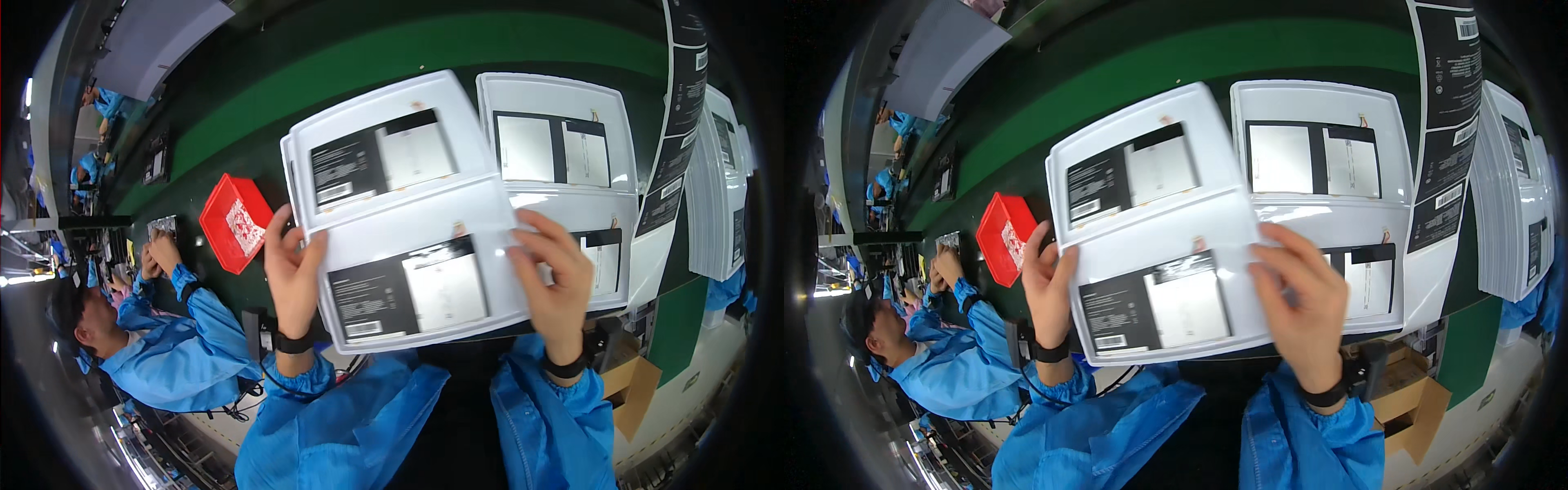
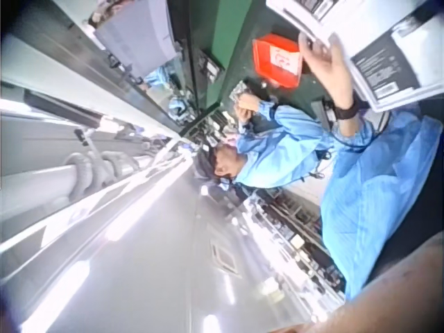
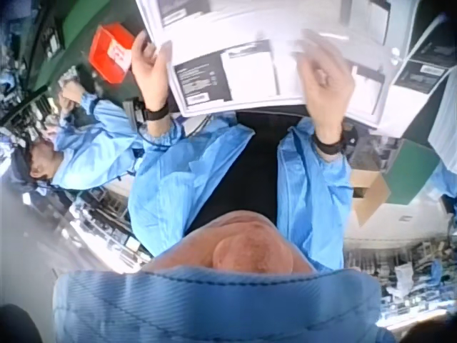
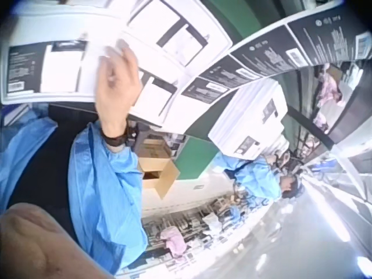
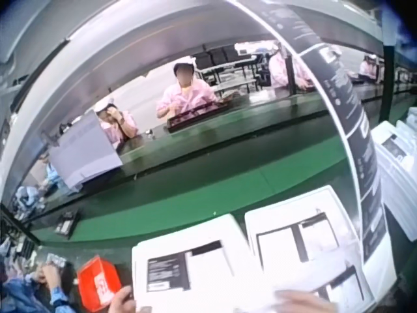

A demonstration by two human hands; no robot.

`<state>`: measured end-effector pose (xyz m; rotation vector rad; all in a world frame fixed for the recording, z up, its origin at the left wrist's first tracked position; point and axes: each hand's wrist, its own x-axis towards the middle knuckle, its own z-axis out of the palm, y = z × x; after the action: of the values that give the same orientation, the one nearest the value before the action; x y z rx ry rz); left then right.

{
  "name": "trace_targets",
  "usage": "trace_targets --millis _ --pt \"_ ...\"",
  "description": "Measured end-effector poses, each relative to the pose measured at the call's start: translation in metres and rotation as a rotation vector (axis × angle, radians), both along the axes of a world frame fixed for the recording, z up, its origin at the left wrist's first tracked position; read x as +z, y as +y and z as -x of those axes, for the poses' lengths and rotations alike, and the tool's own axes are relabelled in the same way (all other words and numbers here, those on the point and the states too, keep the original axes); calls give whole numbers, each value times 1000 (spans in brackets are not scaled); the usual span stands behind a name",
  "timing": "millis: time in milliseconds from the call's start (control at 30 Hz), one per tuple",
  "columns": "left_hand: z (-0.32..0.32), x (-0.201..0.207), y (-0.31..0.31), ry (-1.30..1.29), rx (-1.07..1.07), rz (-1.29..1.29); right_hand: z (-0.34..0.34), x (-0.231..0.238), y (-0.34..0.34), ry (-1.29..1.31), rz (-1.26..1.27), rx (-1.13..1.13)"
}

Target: The person assembles internal circuitry and a battery into a tablet, then applies labels and a protective film to the device. The internal components are inserted by hand, and a prying tool is used to assist with assembly.

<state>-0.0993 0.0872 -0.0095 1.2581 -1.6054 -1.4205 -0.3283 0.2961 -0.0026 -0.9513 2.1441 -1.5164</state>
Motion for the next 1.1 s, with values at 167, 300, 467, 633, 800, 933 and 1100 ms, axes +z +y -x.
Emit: trace_targets --millis 167,300,467,633,800,933,1100 --pt "-27 -2 -12 -460 -44 316 -14 -19 -19 171 8 146" --pt "-31 -15 -14 -663 -66 654 1 13 -3 220 50 117" --pt "-23 -21 -11 -635 -88 628 57 17 58 719 128 -374" --pt "-4 4 -12 -619 -218 781 112 -4 108 351 -32 -541" --pt "89 42 27 105 -913 284 85 5 135 -134 -35 -313" --pt "187 13 86 615 -1200 -152 46 7 157 -293 -36 -206" --pt "219 -20 150 470 -1347 -550 37 -12 185 -202 -237 -220"
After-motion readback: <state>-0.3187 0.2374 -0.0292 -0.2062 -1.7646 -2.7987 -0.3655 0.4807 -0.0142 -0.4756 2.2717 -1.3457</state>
